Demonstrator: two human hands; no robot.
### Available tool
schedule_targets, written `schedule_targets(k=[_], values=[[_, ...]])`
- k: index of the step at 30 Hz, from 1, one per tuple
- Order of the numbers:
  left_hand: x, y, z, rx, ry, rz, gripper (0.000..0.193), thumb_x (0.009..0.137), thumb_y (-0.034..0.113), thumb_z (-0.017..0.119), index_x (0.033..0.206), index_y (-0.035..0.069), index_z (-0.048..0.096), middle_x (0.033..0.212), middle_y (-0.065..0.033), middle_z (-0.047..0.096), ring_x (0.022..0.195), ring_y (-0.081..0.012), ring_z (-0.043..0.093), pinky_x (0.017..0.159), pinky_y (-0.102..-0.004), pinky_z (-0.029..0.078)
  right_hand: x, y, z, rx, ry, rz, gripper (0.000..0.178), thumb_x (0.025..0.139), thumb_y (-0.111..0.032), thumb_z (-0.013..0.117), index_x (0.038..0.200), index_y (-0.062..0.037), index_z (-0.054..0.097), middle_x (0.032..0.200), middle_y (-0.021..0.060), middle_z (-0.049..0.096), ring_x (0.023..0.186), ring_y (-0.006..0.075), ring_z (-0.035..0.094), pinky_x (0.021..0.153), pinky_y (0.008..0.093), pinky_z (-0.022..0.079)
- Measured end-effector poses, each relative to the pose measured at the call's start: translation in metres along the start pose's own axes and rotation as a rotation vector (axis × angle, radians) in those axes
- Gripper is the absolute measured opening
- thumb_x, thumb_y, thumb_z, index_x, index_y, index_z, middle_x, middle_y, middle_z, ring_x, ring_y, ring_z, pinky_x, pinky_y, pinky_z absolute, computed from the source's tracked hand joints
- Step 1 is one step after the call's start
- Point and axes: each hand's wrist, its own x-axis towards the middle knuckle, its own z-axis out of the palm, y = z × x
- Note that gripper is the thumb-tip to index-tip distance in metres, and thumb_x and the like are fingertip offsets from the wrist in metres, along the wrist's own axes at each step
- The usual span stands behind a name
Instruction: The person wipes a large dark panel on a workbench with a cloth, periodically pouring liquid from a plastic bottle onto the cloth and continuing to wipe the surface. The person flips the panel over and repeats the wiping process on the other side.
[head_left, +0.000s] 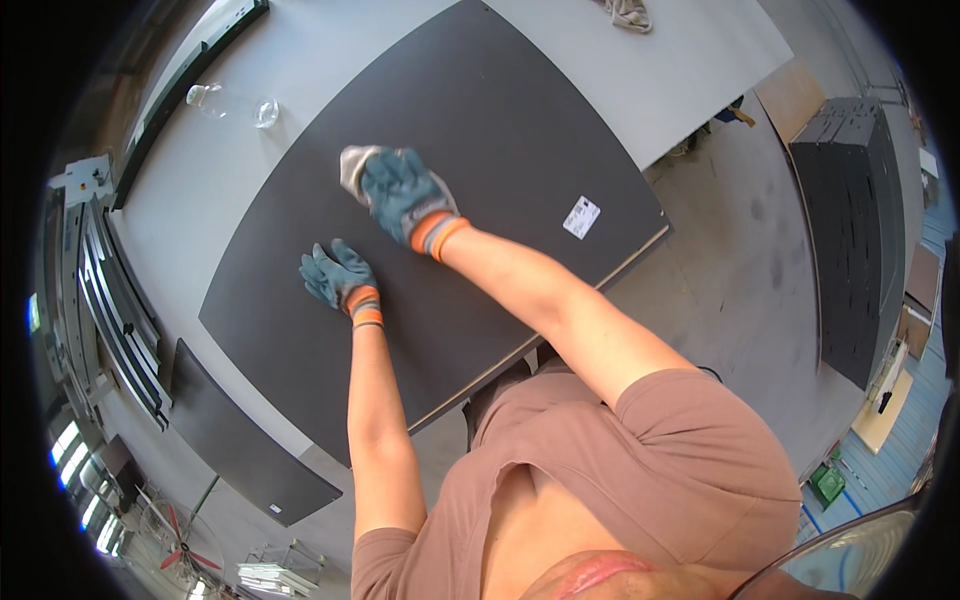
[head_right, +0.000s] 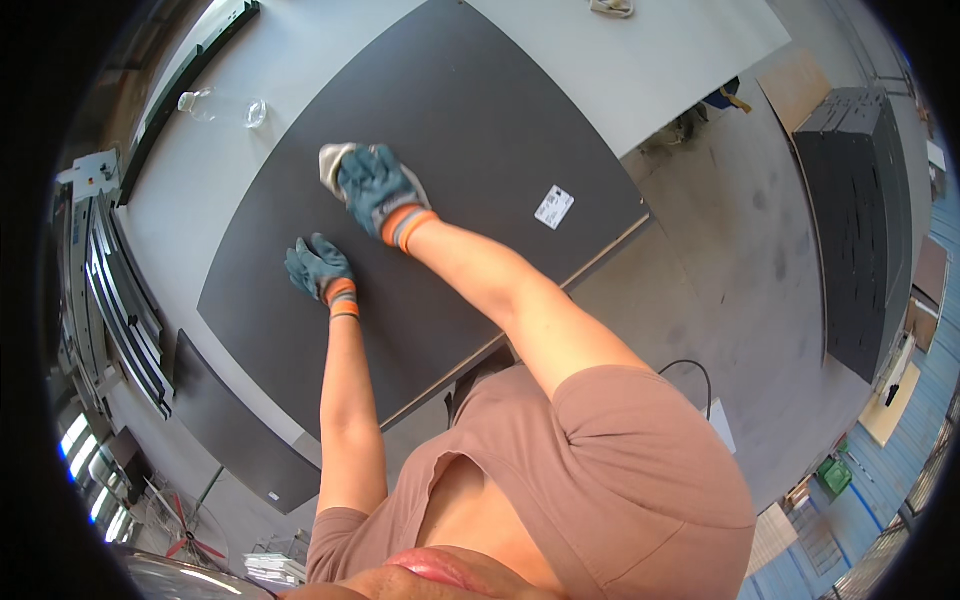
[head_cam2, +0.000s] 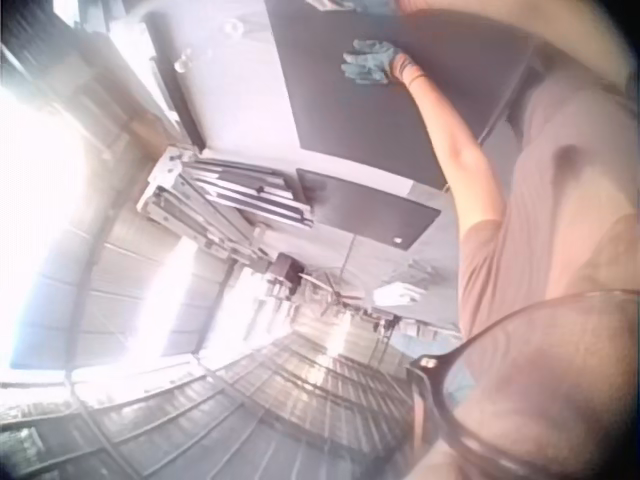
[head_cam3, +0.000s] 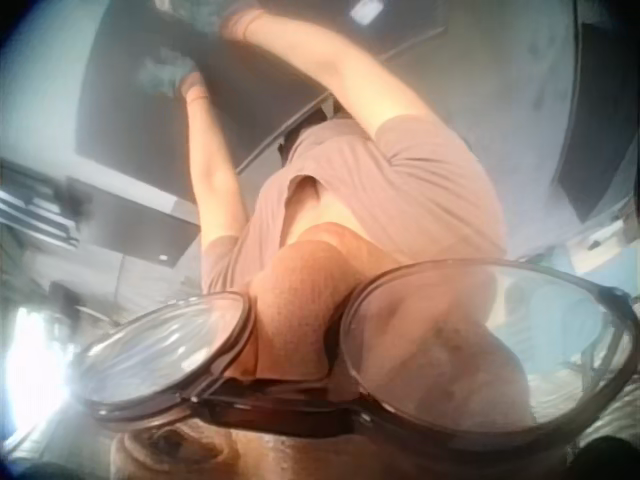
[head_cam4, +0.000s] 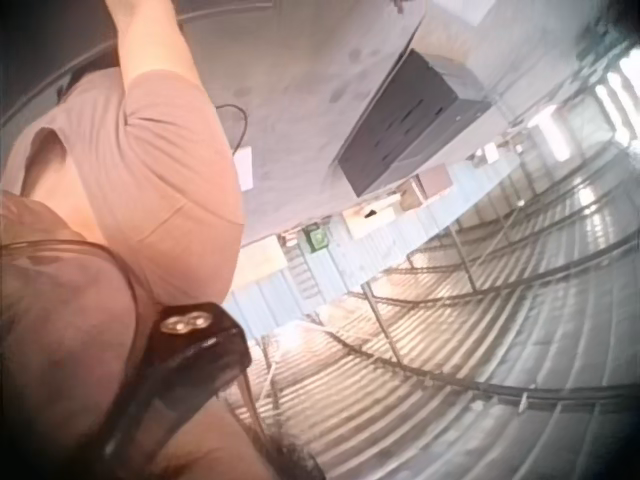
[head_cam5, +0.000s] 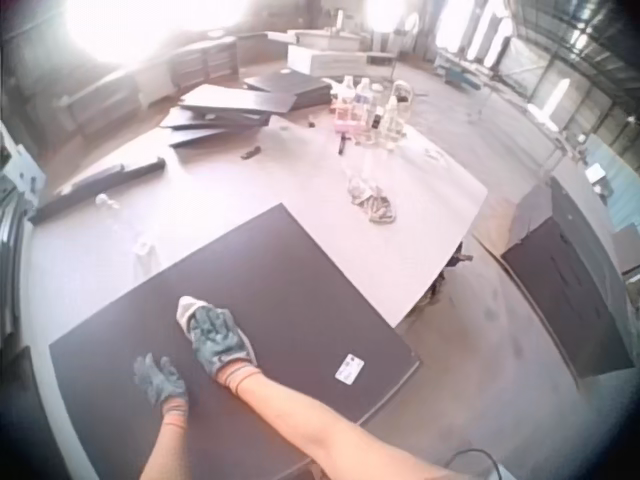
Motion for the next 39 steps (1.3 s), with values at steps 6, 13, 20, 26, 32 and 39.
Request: schedule_targets(k=[6, 13, 20, 26, 32, 39], values=[[-0.011, 0.018, -0.008, 0.156, -0.082, -0.013, 0.065, 0.105, 0.053, 0.064, 0.148, 0.005, 0.063, 0.158, -0.0205, 0.059, 0.15, -0.0401, 0.051, 0.129, -0.0573, 0.03, 0.12, 0.076, 0.03, 0.218, 0.203, -0.045, 0.048, 0.101, -0.034, 0.059, 0.142, -0.0111, 0.066, 0.153, 0.0093, 0.055, 0.145, 0.0315, 0.048, 0.124, 0.0518, 0.032], [-0.013, 0.019, -0.016, 0.159, -0.1, -0.004, 0.063, 0.105, 0.051, 0.064, 0.148, 0.004, 0.062, 0.158, -0.0221, 0.058, 0.147, -0.0406, 0.052, 0.127, -0.0558, 0.033, 0.196, 0.178, 0.035, 0.126, 0.07, 0.321, 0.048, 0.099, -0.04, 0.063, 0.136, -0.0094, 0.068, 0.146, 0.0151, 0.062, 0.142, 0.0337, 0.053, 0.117, 0.0546, 0.04], [-0.006, 0.025, -0.011, 0.161, -0.14, -0.035, 0.065, 0.105, 0.052, 0.064, 0.149, 0.005, 0.062, 0.16, -0.0209, 0.057, 0.152, -0.0396, 0.049, 0.131, -0.0556, 0.028, 0.085, 0.229, 0.002, -0.033, 0.28, 0.585, 0.062, 0.102, -0.043, 0.06, 0.151, -0.006, 0.058, 0.161, 0.0196, 0.051, 0.152, 0.0383, 0.045, 0.128, 0.0554, 0.032], [-0.008, 0.021, -0.004, 0.165, -0.076, 0.008, 0.067, 0.104, 0.056, 0.063, 0.146, 0.005, 0.064, 0.155, -0.0219, 0.06, 0.148, -0.0398, 0.051, 0.128, -0.0552, 0.031, -0.083, 0.253, -0.028, -0.051, 0.225, 0.622, 0.073, 0.095, -0.05, 0.072, 0.15, -0.0059, 0.053, 0.161, 0.0162, 0.044, 0.152, 0.0419, 0.039, 0.126, 0.0628, 0.032], [-0.006, 0.027, -0.002, 0.16, -0.09, 0.009, 0.067, 0.104, 0.058, 0.063, 0.146, 0.005, 0.065, 0.155, -0.0199, 0.059, 0.147, -0.0378, 0.051, 0.126, -0.0553, 0.033, -0.361, 0.305, -0.069, 0.238, 0.178, 1.022, 0.057, 0.098, -0.043, 0.069, 0.141, -0.0067, 0.064, 0.13, 0.0196, 0.066, 0.122, 0.0387, 0.061, 0.107, 0.0559, 0.046], [-0.004, 0.03, -0.008, 0.196, -0.153, -0.058, 0.071, 0.103, 0.06, 0.061, 0.149, 0.006, 0.062, 0.159, -0.0159, 0.055, 0.151, -0.0358, 0.047, 0.129, -0.0551, 0.028, -0.428, 0.343, -0.145, 0.556, 0.416, 1.675, 0.051, 0.107, -0.034, 0.053, 0.146, -0.0031, 0.064, 0.13, 0.0231, 0.073, 0.118, 0.0358, 0.071, 0.103, 0.0433, 0.056]])
